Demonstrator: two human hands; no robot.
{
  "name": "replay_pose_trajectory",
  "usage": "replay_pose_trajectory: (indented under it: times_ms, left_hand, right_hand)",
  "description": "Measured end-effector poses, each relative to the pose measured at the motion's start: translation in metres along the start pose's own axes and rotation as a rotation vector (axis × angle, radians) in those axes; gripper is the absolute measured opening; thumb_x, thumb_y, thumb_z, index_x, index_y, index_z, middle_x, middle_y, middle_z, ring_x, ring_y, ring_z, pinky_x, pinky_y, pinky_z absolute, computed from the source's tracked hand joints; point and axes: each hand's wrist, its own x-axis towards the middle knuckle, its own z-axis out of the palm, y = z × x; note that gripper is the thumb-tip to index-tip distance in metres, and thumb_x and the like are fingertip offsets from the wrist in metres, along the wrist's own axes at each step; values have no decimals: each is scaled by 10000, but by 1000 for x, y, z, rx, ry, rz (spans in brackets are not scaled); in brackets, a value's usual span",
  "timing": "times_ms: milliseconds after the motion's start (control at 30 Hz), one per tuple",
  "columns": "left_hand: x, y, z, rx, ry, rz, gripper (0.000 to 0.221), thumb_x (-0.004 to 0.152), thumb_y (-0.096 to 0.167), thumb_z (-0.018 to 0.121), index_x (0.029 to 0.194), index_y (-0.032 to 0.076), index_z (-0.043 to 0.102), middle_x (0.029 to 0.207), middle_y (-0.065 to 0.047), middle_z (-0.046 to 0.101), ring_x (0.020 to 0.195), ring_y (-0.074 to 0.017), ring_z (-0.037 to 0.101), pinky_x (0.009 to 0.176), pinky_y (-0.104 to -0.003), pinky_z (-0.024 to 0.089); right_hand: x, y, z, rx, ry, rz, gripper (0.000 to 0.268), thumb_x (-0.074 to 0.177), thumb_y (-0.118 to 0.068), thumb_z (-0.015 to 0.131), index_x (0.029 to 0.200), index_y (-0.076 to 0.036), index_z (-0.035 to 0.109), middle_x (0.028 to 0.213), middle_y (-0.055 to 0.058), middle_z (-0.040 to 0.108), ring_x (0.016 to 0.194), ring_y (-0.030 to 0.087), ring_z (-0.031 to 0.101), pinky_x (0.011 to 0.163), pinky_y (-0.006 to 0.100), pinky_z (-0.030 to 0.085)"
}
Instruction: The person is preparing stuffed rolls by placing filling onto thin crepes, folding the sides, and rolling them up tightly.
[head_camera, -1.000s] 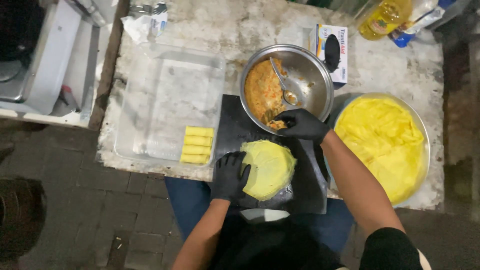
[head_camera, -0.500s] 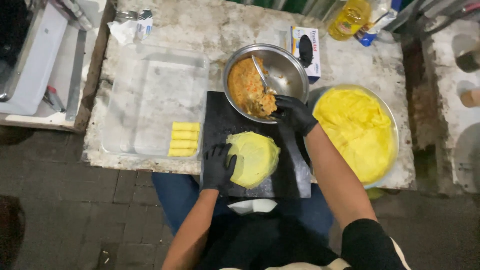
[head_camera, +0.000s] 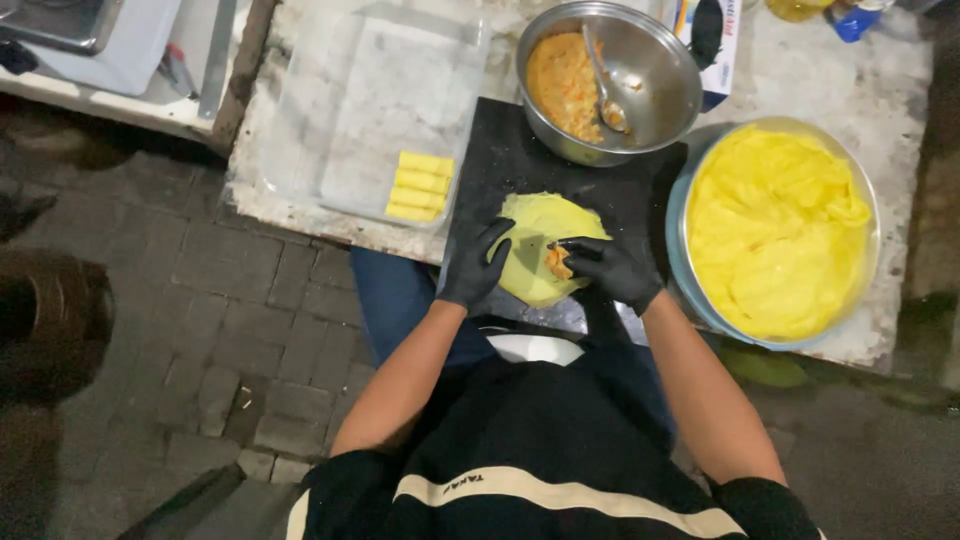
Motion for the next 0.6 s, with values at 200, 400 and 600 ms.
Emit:
replay_pose_trajectory:
  times_ms: [200, 400, 600]
  left_hand:
    - [-6, 38, -18, -179, -131, 94, 320, 844, 94, 760, 1161, 113, 723, 1095, -124, 720, 1077, -299, 673, 948, -400, 526]
    - [-25, 28, -8, -144, -162, 92, 333, 801, 148, 817, 1125, 128, 744, 1057, -129, 731, 1035, -295, 683, 921, -382, 537]
    - [-20, 32, -3, 153, -148, 320, 329, 808, 258, 814, 1105, 139, 735, 1051, -68, 733, 994, -245, 690, 869, -359, 533]
  right_hand:
    - [0, 3, 30, -471, -96, -82, 383, 895, -324, 726, 1218, -162, 599, 1108, 169, 707, 1124, 391, 631, 962, 526, 487]
    - [5, 32, 38, -438, 10, -170, 272, 874, -217, 754, 1118, -139, 663, 994, 132, 743, 1040, 327, 687, 883, 464, 530]
    - [9, 50, 52, -498, 184, -422, 161, 905, -239, 729, 1021, -131, 752, 1050, 127, 727, 1083, 337, 651, 915, 419, 539]
